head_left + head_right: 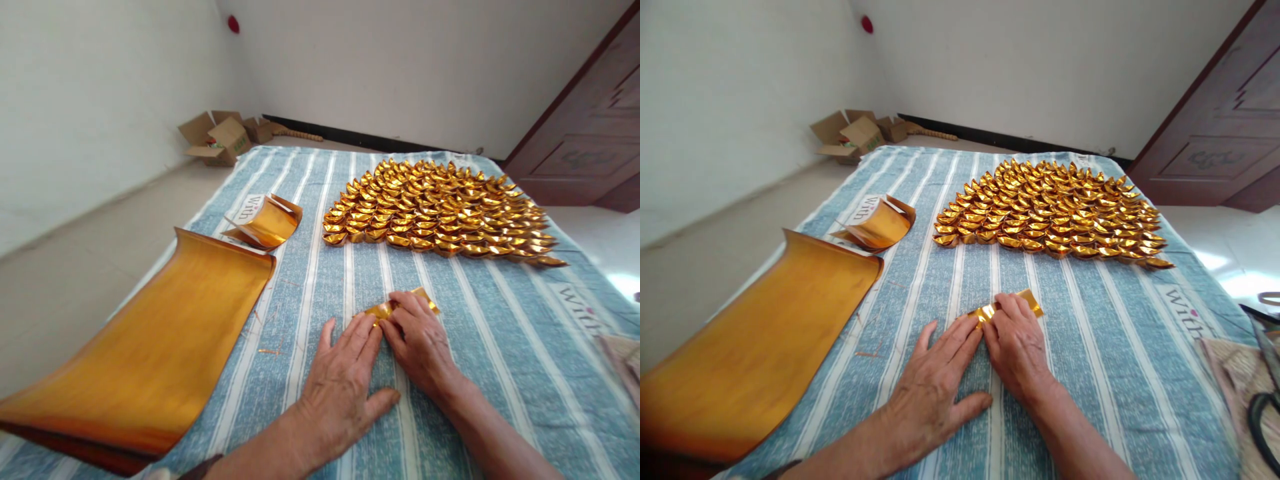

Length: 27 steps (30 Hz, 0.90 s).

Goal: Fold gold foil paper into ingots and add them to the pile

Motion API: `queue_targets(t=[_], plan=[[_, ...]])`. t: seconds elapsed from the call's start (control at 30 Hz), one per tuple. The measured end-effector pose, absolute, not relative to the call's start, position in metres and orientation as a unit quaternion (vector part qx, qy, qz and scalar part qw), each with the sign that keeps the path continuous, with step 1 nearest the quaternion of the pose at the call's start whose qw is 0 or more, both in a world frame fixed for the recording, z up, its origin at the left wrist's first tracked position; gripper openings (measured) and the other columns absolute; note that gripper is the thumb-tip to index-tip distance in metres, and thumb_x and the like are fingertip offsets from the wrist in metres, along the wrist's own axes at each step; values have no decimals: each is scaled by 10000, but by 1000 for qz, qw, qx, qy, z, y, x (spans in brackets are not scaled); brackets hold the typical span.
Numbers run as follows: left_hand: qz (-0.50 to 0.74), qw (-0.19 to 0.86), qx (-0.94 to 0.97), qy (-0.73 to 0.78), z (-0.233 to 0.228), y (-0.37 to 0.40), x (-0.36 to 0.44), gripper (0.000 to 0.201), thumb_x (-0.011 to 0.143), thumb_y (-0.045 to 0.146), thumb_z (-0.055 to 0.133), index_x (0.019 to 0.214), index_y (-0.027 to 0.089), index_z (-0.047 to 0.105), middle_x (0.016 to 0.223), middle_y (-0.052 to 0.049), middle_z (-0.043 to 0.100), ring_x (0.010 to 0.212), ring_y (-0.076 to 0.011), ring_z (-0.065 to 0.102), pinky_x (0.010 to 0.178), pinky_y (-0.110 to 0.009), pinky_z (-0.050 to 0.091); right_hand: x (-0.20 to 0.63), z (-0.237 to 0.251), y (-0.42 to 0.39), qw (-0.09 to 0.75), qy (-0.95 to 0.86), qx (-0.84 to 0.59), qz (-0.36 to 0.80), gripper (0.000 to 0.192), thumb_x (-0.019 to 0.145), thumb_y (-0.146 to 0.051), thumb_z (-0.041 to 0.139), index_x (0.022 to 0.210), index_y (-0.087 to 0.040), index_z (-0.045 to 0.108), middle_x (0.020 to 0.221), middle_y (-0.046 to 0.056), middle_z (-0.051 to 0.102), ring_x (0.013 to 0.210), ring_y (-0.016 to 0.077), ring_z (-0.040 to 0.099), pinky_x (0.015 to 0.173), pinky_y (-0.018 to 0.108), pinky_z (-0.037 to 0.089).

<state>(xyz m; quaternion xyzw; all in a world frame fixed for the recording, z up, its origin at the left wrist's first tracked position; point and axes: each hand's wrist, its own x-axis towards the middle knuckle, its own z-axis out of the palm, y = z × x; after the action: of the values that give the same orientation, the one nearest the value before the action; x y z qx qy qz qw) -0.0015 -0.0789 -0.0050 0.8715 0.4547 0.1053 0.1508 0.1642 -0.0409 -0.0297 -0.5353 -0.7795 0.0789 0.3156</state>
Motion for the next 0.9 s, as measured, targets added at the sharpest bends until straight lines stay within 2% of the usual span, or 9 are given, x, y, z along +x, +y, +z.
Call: queue_targets(t=[0.37, 0.9], plan=[[54, 121, 876, 463, -2, -78, -1, 688, 859, 517, 522, 1418, 159, 342, 1471, -145, 381, 1361, -330, 314, 1063, -656, 204, 172, -31, -42, 324, -773, -535, 108, 210, 883, -225, 510, 683, -202, 571, 1097, 100, 590, 1023, 253, 534, 881, 456, 469], [41, 138, 872, 468, 2, -76, 1, 680, 857, 535, 522, 1405, 167, 358, 1485, -145, 361, 1366, -332, 305, 1056, -699, 150, 179, -35, -42, 352, -734, -546, 198, 76, 816, -152, 581, 758, -199, 576, 1176, 108, 547, 1095, 259, 514, 933, 483, 446]])
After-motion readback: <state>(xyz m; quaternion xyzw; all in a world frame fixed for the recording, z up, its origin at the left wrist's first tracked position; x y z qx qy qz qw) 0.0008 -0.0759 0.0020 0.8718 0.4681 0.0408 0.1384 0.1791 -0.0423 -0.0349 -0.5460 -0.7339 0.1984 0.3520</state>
